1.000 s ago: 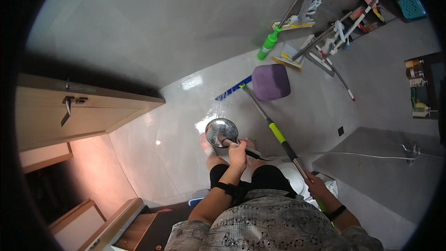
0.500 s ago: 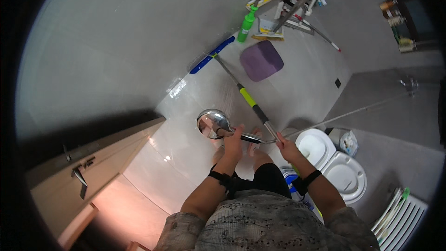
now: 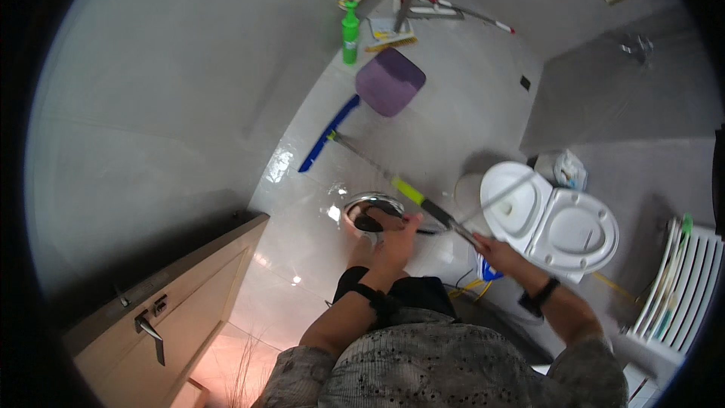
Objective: The person uses a squeegee to move water toward a floor drain, then picks up several mops, a broom, and a dustpan from the floor and handles a shower head.
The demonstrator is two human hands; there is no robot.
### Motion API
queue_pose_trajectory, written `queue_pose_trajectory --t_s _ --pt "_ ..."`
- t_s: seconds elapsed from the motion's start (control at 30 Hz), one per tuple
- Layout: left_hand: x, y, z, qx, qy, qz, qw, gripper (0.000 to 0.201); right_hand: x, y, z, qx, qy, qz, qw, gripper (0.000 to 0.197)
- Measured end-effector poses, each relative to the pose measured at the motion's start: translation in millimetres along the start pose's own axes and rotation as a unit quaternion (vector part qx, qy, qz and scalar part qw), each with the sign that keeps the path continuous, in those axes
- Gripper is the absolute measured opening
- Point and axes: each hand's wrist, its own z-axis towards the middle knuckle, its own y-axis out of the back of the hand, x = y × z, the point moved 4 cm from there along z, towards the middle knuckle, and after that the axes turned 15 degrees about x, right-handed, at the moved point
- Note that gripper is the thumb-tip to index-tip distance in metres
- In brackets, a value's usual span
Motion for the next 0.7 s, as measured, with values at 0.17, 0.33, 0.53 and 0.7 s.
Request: queue_pose_trajectory --t_s 0.17,0.33,0.53,0.7 --pt "32 4 -6 0.039 0.015 -0.227 0.973 0.017 36 24 92 -0.074 0.102 -0.02 0.992 0.042" --pt "94 1 -10 0.056 0.043 -0.337 0.939 0.022 104 89 83 -0.031 0.049 -0.026 0.998 0.036" --pt "135 -41 -21 0.139 0.108 -0.43 0.885 0.022 136 128 33 -0.129 0.023 -0.243 0.961 0.031" --pt "127 -64 -28 0.16 0.07 -0.359 0.917 0.026 103 139 -31 -0.137 -0.023 -0.257 0.956 0.032"
